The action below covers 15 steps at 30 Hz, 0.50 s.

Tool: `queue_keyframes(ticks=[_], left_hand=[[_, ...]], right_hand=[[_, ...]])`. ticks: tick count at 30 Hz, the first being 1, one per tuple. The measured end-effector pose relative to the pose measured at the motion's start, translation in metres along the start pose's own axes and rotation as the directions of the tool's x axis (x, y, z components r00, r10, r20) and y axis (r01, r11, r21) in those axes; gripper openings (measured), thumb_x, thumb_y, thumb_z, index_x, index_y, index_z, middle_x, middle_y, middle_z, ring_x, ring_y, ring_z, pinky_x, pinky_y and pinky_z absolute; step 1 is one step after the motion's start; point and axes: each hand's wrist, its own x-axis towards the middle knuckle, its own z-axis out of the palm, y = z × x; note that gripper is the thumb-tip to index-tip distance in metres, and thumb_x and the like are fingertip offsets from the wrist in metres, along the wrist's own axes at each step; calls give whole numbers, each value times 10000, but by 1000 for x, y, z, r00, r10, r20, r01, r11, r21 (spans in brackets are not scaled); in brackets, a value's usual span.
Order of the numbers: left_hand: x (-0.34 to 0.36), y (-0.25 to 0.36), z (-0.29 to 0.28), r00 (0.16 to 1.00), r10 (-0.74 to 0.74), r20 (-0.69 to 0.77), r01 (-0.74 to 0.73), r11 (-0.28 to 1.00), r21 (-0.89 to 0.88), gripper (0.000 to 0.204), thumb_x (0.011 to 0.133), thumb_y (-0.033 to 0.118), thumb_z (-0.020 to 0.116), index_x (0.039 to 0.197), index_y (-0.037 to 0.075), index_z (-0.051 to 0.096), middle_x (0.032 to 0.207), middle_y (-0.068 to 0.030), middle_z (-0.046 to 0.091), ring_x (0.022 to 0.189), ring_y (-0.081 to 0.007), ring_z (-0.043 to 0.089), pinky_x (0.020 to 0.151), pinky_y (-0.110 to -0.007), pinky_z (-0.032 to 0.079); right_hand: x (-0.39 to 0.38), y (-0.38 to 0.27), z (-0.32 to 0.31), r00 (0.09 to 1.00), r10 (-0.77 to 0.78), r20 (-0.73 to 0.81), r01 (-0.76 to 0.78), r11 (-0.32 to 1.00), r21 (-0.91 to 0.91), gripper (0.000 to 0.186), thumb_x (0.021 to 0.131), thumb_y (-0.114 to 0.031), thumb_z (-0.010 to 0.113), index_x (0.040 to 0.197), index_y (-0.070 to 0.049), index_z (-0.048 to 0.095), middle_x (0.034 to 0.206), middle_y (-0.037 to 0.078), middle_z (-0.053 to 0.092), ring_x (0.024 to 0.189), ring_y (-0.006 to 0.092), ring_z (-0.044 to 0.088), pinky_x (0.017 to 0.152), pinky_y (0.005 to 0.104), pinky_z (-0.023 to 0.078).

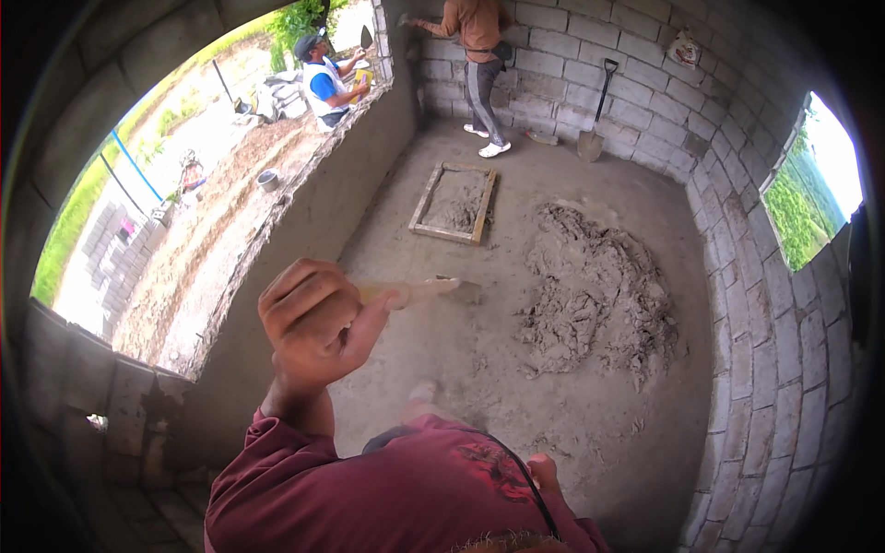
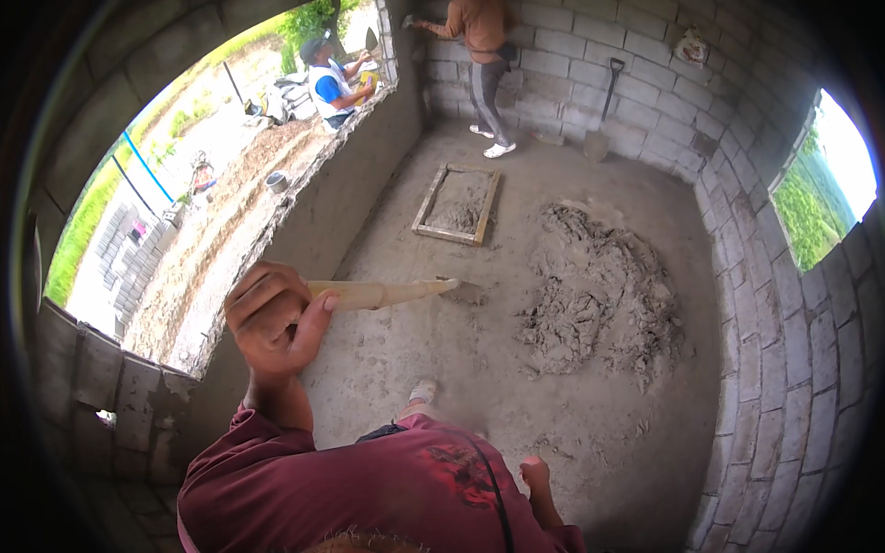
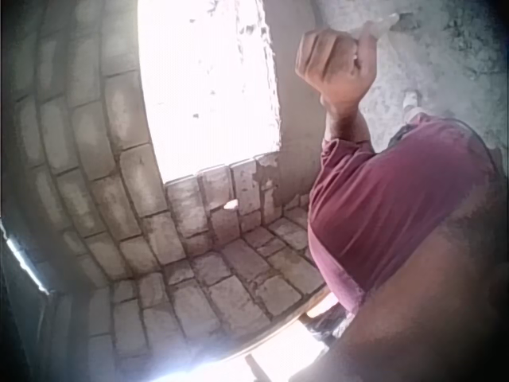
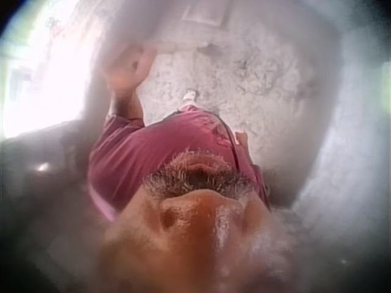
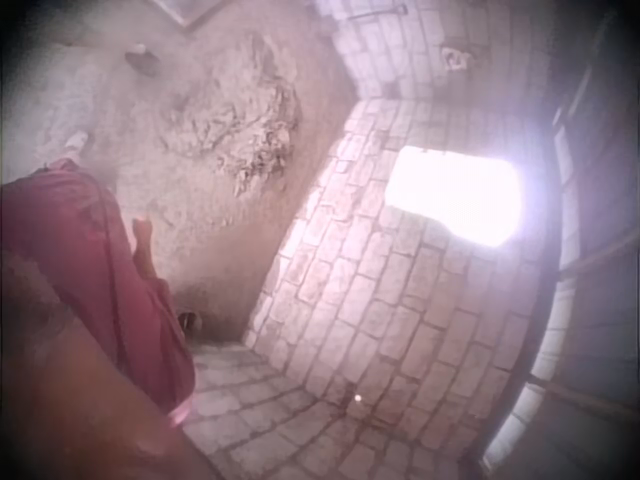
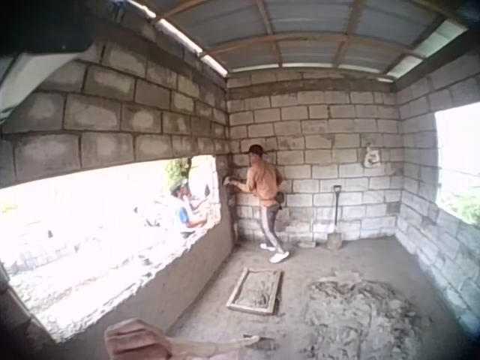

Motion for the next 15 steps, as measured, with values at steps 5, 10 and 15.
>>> queue_keyframes(ticks=[5, 10, 15], left_hand=[[-4, 0, -3, 1000, -19, 21, 19, 1000, -7, 387, 646, 23, 879, 548, 64, 506, 610, -50, 556, 608, -218, 586, 530, -327, 444], [-3, -3, -3, 1000, -8, 5, 8, 1000, -15, 409, 629, 53, 902, 539, 85, 505, 615, -32, 556, 601, -206, 571, 507, -325, 423], [-9, -2, -4, 1000, -11, 5, 11, 1000, -7, 411, 624, 57, 906, 542, 87, 505, 617, -34, 557, 602, -208, 571, 510, -324, 424]], right_hand=[[-8, -10, -4, 1000, 6, 21, -6, 1000, -11, 330, 738, -245, 789, 987, -36, 735, 783, 139, 750, 718, 270, 738, 705, 398, 584], [-1, 2, -2, 995, -90, 39, 91, 996, -25, 306, 744, -235, 781, 964, -28, 730, 746, 131, 739, 664, 246, 725, 654, 381, 575], [-15, -19, 0, 996, -89, 25, 90, 995, -35, 235, 756, -216, 751, 895, -32, 704, 717, 124, 728, 649, 241, 720, 628, 393, 565]])
